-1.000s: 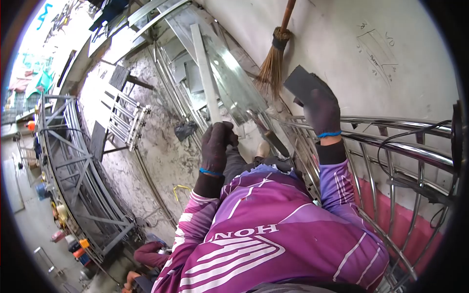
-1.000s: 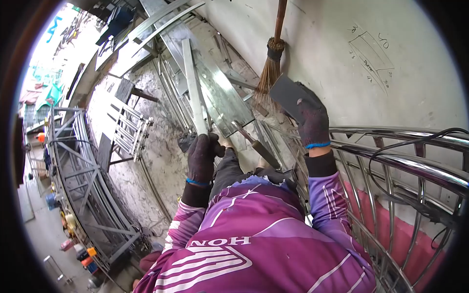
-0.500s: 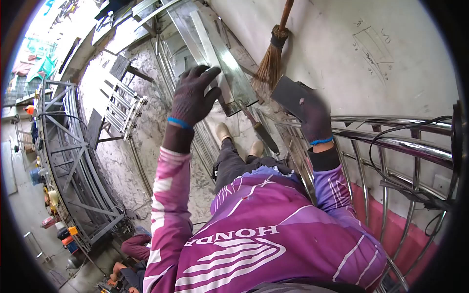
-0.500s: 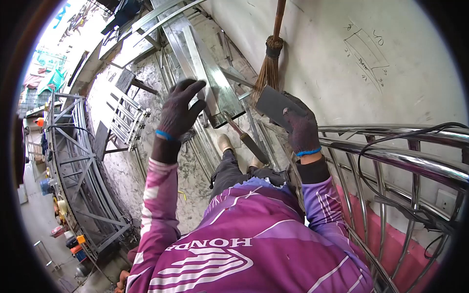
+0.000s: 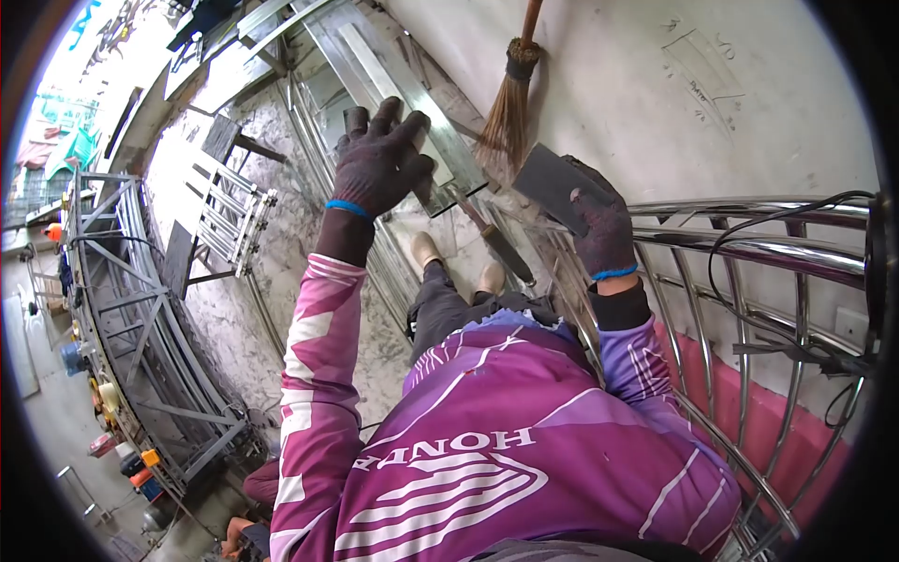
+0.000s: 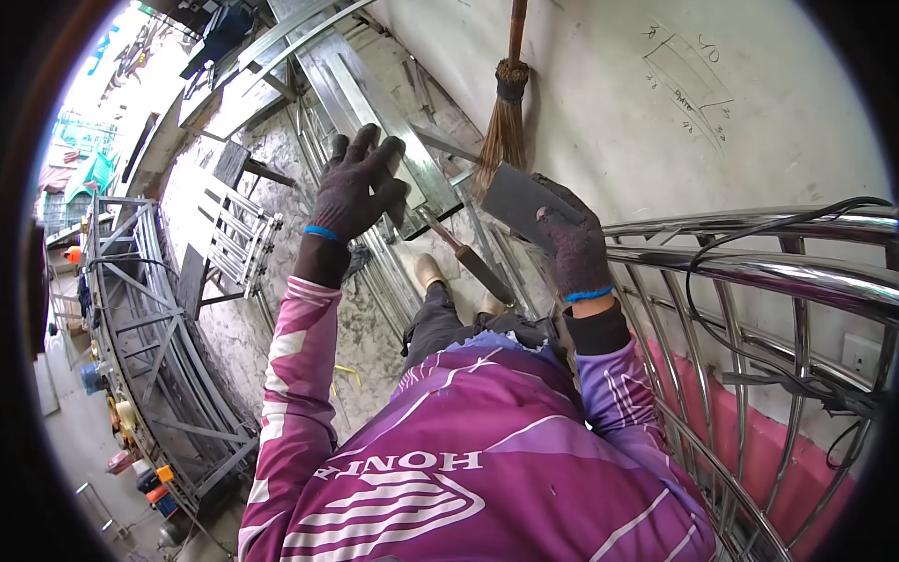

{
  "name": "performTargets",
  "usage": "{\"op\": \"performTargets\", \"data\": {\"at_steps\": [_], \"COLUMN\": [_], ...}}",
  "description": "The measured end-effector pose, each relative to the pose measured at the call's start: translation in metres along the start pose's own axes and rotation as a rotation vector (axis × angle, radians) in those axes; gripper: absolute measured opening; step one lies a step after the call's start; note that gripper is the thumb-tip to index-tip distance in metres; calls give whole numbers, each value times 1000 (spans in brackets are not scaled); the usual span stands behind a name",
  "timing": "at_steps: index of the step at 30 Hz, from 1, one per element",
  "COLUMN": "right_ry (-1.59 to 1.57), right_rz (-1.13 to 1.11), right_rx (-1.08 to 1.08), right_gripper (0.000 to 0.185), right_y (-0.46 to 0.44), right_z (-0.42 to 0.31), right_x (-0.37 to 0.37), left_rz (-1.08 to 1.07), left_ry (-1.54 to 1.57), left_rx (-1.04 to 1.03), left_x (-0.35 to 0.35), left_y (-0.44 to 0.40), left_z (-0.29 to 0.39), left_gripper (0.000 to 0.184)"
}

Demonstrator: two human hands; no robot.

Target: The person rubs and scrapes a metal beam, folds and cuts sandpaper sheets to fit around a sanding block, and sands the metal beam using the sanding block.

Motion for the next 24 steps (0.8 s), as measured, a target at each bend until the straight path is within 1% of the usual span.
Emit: {"op": "performTargets", "data": {"at_steps": [1,2,3,4,5,6,7,8,9,10,11,12,13,14,16,17,18,19,20,21,22,24], "right_ry": [-1,467,933,815,386,-42,-41,-160,-279,-278,-113,54,-99,-98,410,494,494,538,580,519,520,684], "right_rz": [-4,-54,-103,-123,-129,-129,-129,-198,-268,-273,-270,-264,-346,-351,-203,-198,-200,-264,-325,-359,-356,-471], "right_rx": [-2,250,509,529,326,111,112,55,-2,1,67,133,74,72,374,320,313,112,-87,-128,-131,-39], "right_gripper": [35,36,36,37,37,36,36,40,45,45,52,59,71,71,75,77,77,78,78,79,79,81], "right_y": [1,4,12,13,9,10,12,13,14,14,14,15,16,14,14,11,13,14,17,21,21,25], "right_z": [0,-23,-39,-44,-36,-23,-26,-25,-24,-24,-27,-30,-16,-10,-18,1,10,36,63,85,87,88], "right_x": [-2,-13,-32,-42,-47,-57,-69,-85,-99,-105,-109,-110,-109,-100,-71,-56,-48,-42,-37,-39,-43,-68], "left_rz": [38,39,150,265,348,393,339,276,297,312,342,402,393,386,389,398,404,371,367,228,90,-45], "left_ry": [-16,-18,48,112,318,404,786,1165,1380,1592,1611,1672,1679,1681,1428,1329,1232,1104,1107,1017,924,698], "left_rx": [-21,-16,4,20,-20,-6,75,159,317,480,522,550,449,349,414,397,377,375,377,389,398,205], "left_x": [7,5,13,24,35,48,29,8,-4,-17,-23,-30,-19,-7,18,31,40,33,21,-1,-26,-78], "left_y": [3,8,14,21,32,46,57,67,78,87,91,97,95,96,108,112,116,126,135,142,150,161], "left_z": [8,14,19,27,38,56,60,67,74,77,69,54,46,37,8,2,-3,-13,-16,-13,-11,6], "left_gripper": [64,64,64,63,61,58,52,47,39,31,23,22,22,23,30,34,37,43,43,38,33,26]}}
Point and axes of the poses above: each hand's wrist, its own y-axis away from the middle knuckle, its own x-axis out of the back of the hand, z = x × y, the point moved 9 cm from there along -y, towards the middle knuckle, and after that the axes turned 2 degrees about -z, right-handed, at the moved point
